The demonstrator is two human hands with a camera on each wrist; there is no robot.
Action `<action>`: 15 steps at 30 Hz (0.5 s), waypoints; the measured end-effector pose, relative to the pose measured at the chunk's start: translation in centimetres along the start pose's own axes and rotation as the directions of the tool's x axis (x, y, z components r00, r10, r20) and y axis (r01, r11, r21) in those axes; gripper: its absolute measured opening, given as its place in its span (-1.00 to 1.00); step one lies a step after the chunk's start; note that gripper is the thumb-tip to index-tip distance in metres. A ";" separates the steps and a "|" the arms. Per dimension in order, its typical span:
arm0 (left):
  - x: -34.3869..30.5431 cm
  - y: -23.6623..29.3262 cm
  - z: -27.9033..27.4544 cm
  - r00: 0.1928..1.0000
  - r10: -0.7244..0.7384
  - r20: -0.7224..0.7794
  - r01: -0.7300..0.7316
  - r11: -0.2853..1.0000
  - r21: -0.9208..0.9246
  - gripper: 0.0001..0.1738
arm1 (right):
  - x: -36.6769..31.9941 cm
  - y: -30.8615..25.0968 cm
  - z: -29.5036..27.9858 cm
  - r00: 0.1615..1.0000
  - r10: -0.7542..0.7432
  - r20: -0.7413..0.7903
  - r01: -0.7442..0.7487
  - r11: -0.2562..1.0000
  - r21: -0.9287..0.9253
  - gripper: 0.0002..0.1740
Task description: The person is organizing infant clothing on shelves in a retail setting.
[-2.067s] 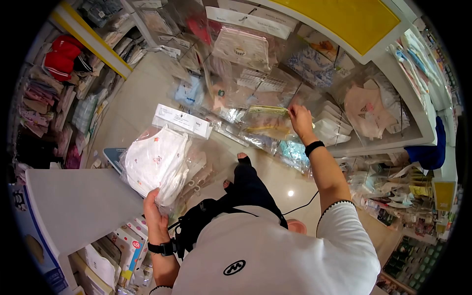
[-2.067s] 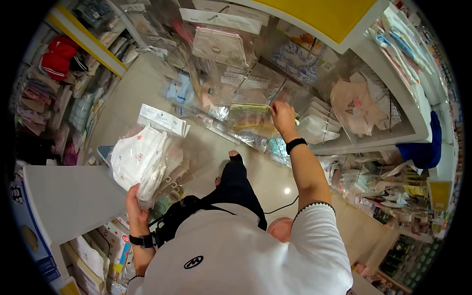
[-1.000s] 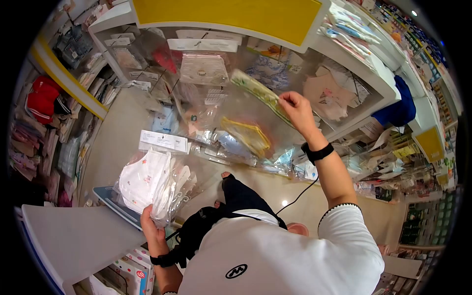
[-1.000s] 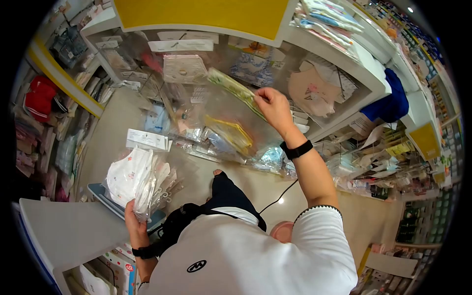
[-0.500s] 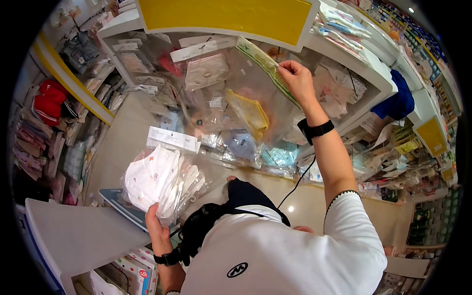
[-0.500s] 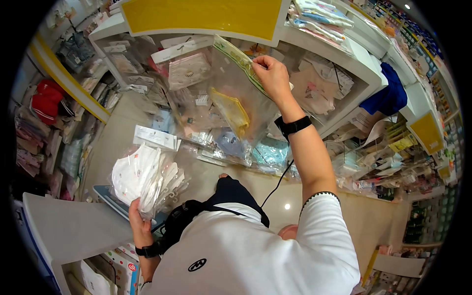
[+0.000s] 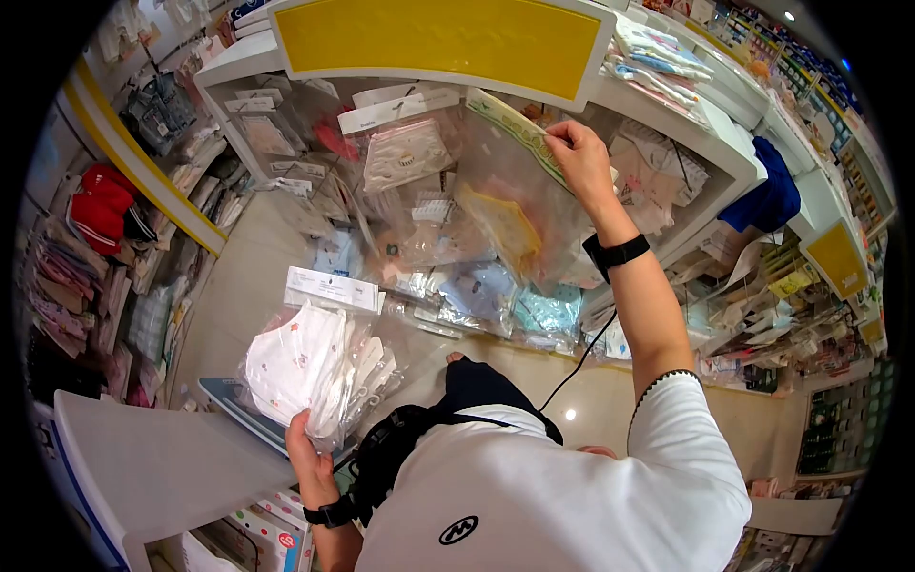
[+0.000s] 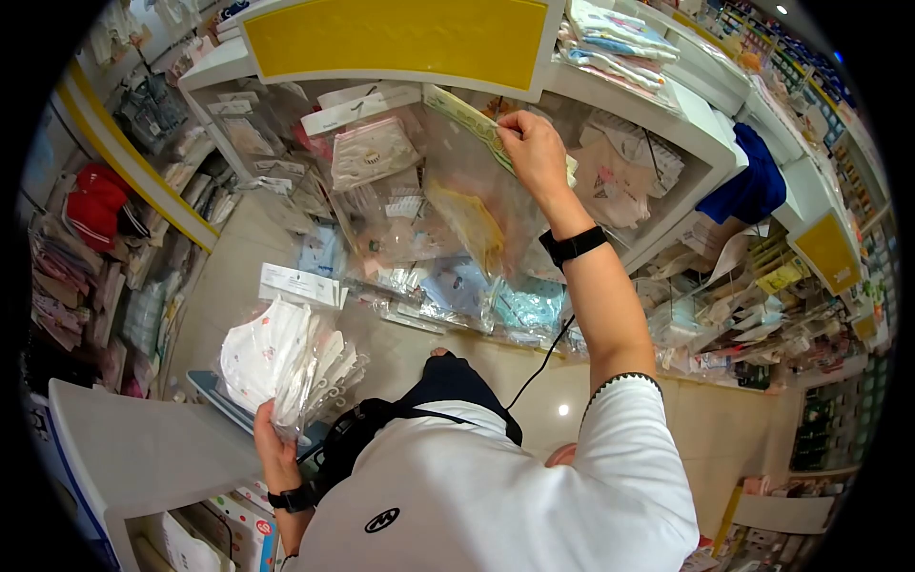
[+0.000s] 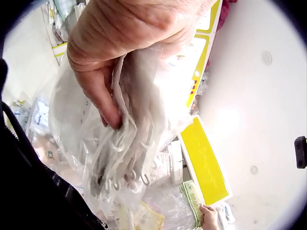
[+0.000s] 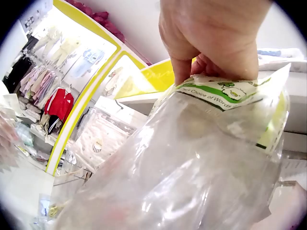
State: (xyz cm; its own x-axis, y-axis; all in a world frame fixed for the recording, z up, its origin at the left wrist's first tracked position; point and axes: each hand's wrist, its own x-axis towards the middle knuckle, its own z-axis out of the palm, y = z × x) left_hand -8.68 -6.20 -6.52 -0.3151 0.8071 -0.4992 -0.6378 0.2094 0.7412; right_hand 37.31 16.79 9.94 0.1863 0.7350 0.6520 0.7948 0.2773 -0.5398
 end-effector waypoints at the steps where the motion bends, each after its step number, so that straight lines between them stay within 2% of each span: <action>1: 0.0 0.0 0.1 1.000 0.001 0.004 -0.001 1.000 0.000 -0.60 | 0.1 -0.1 -0.1 1.000 -0.016 0.002 0.016 1.000 -0.005 -0.84; 4: -0.2 0.3 0.5 1.000 -0.001 -0.004 0.001 1.000 0.018 -0.60 | 0.0 0.2 0.3 0.998 -0.013 0.062 0.011 1.000 0.028 -0.84; 7: 0.1 0.3 0.4 1.000 0.008 0.011 -0.008 1.000 -0.004 -0.59 | -0.6 0.3 0.5 0.992 -0.112 0.062 0.116 0.991 -0.070 -0.85; 10: 0.0 0.6 1.1 0.999 0.040 0.030 -0.040 0.999 -0.010 -0.59 | -1.1 -0.2 0.4 0.987 -0.160 0.033 0.162 0.984 -0.070 -0.87; 15: 0.8 0.9 2.6 0.997 -0.007 0.082 0.001 0.997 0.078 -0.62 | -2.3 -2.9 1.3 0.988 -0.114 0.104 0.107 0.991 0.076 -0.86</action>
State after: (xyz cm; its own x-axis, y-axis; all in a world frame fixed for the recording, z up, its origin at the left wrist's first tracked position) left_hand -7.68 -3.95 -5.10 -0.2521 0.8481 -0.4661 -0.5816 0.2522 0.7734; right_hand 33.80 15.10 9.35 0.0333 0.7585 0.6508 0.7642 0.4003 -0.5057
